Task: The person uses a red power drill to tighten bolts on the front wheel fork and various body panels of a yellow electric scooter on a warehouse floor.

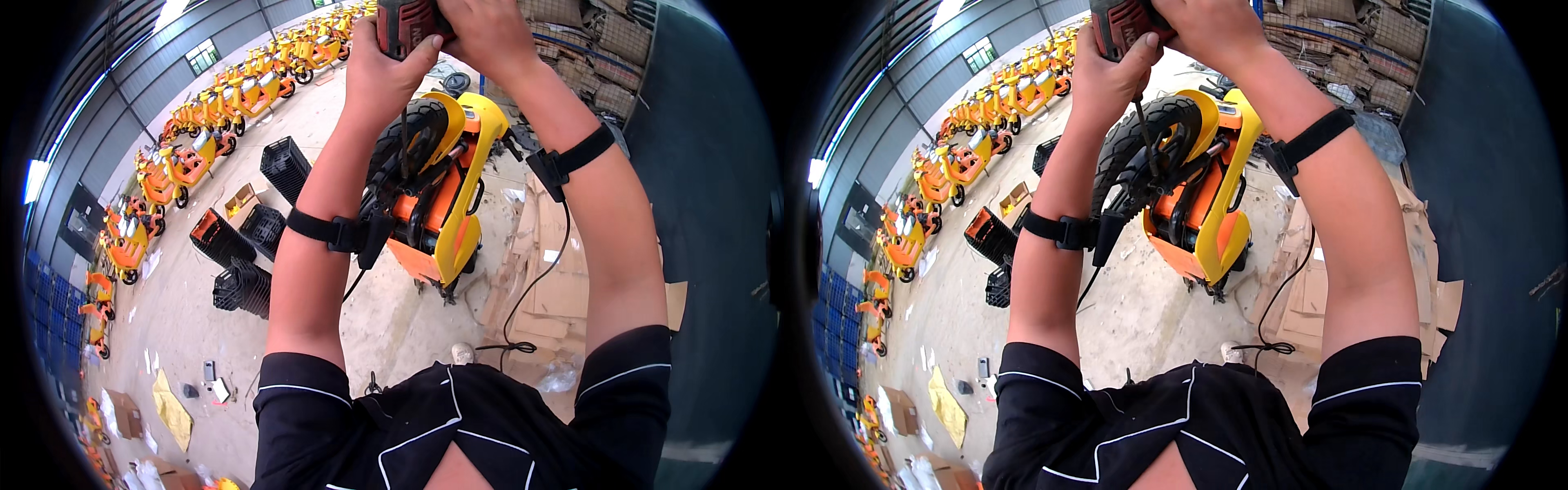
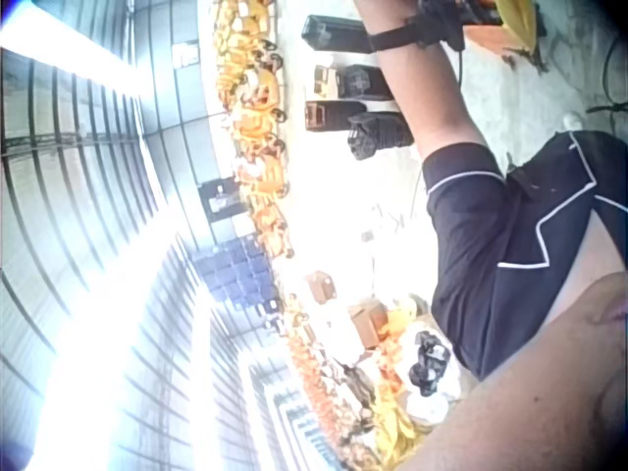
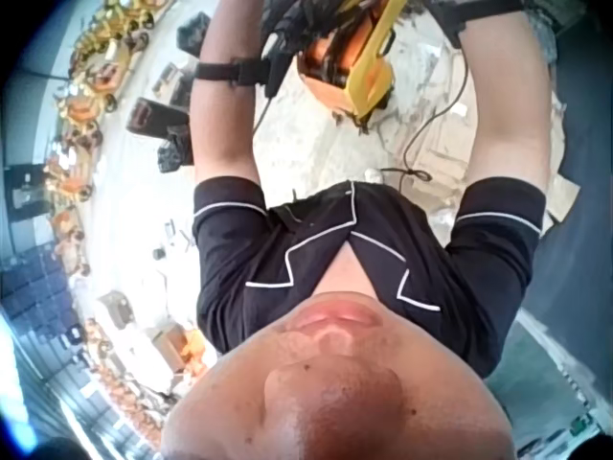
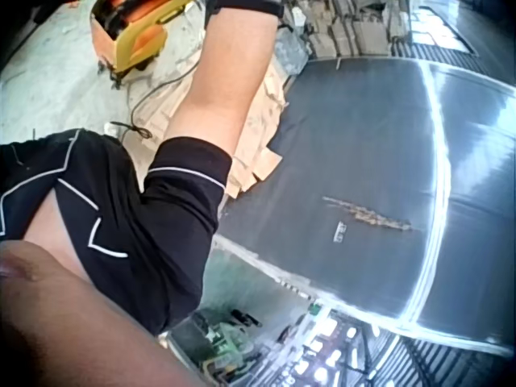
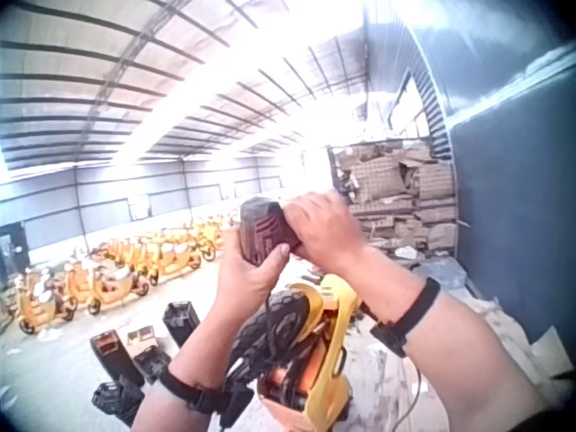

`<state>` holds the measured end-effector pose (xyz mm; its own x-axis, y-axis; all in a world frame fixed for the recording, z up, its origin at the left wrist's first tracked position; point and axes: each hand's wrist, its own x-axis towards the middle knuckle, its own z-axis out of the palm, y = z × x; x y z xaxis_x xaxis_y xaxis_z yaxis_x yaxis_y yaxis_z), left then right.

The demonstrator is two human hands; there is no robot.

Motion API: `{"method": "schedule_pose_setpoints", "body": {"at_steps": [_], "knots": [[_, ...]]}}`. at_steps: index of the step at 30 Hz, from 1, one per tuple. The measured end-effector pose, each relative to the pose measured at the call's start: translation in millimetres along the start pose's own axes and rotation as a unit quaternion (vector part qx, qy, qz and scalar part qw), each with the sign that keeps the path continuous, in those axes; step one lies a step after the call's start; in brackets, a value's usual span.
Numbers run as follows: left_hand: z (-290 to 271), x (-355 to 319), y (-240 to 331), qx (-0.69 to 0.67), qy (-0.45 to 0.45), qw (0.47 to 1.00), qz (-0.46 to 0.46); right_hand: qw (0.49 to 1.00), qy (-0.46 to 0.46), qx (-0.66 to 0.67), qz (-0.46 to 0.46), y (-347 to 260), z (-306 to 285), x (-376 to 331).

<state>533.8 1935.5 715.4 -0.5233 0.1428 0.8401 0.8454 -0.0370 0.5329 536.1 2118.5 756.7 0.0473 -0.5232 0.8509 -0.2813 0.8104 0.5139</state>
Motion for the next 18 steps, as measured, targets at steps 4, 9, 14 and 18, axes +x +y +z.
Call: {"method": "schedule_pose_setpoints", "body": {"at_steps": [4, 9, 14, 18], "knots": [[-4.5, -3.2, -1.6, 0.077, 0.014, 0.997, 0.01, 1.0, 0.009, -0.004, 0.005, -4.5, -4.4, -0.2], [0.6, -4.9, 8.5, 0.096, 0.008, 0.995, 0.025, 1.0, 0.023, 0.007, 0.007, -3.0, -4.2, -4.4], [-9.3, -1.8, 1.0, 0.127, 0.027, 0.992, 0.004, 0.999, 0.021, 0.033, 0.008, -9.3, 7.0, 2.0], [-1.5, 12.9, -11.9, 0.073, 0.052, 0.995, 0.048, 0.999, 0.016, 0.041, 0.014, -2.4, 19.7, 5.2]]}}
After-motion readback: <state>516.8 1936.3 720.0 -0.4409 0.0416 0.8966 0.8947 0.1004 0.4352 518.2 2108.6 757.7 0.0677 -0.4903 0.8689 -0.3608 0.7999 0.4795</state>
